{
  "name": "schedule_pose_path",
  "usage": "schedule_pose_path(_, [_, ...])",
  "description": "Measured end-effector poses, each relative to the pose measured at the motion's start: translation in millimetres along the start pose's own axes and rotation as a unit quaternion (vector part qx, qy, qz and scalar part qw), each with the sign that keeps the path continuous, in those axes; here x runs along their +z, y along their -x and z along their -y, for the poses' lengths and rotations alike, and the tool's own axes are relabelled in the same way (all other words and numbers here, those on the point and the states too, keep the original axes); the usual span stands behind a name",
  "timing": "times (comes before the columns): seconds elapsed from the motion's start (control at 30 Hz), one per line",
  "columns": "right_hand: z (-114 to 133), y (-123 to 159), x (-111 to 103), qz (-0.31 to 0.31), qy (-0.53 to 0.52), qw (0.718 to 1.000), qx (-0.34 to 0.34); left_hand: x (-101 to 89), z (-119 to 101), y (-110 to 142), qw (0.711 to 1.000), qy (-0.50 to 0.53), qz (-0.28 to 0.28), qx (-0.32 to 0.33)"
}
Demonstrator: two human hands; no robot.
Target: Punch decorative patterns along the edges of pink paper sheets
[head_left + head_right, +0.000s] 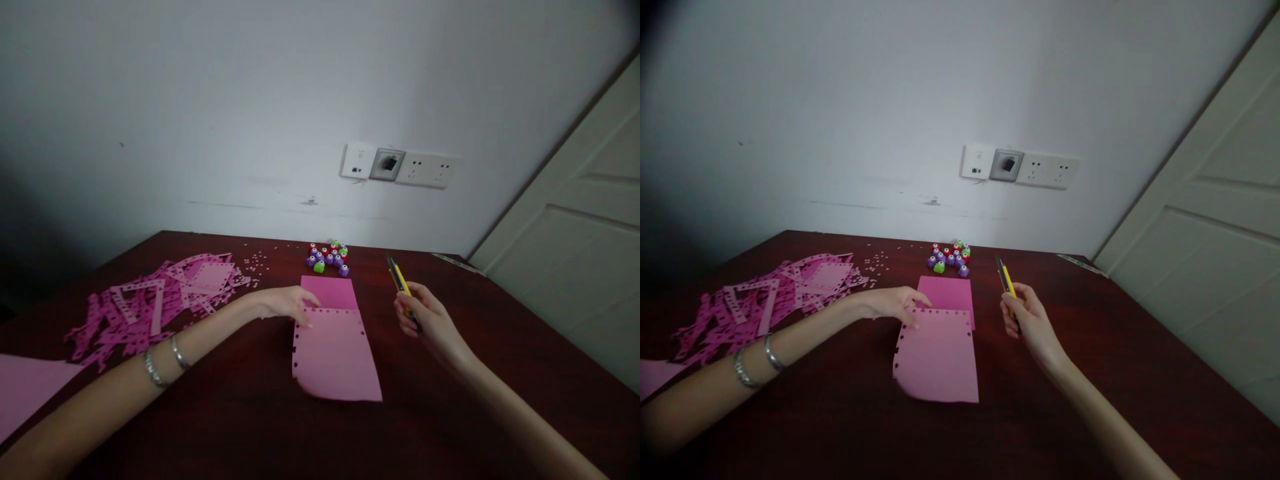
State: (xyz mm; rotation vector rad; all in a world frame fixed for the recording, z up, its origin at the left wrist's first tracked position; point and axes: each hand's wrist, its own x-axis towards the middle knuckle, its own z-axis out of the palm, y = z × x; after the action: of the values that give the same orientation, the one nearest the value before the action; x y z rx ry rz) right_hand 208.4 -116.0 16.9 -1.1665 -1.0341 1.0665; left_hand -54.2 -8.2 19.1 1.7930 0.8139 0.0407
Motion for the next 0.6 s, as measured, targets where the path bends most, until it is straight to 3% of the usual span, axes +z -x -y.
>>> schedule_pose_path(0.1, [-4,16,1,0.011,0.043,0.999,0.026,17.3,4,7,0.996,-0.085,-0.023,0.012])
schedule_pose_path(0.17, [-8,24,3,0.023,0.067,0.997,0.037,33.5,6,13,0.975,-0.204,-0.085,0.033])
schedule_pose_path(0.2, [-11,28,3,0.030,0.075,0.996,0.040,44.1,7,17,0.952,-0.274,-0.134,0.042])
schedule_pose_path(0.27, [-16,34,3,0.047,0.087,0.994,0.041,70.1,9,28,0.870,-0.412,-0.263,0.068])
schedule_pose_path(0.3, [-18,37,3,0.054,0.093,0.993,0.042,84.3,12,35,0.839,-0.457,-0.282,0.093])
schedule_pose_path(0.37, [-21,40,1,0.063,0.107,0.991,0.050,111.2,18,49,0.818,-0.496,-0.251,0.146])
schedule_pose_path(0.47, [-23,44,-2,0.068,0.144,0.985,0.061,134.4,30,65,0.834,-0.492,-0.171,0.180])
schedule_pose_path(0.6, [-18,49,-3,0.088,0.238,0.967,0.035,123.9,31,72,0.868,-0.444,-0.074,0.207])
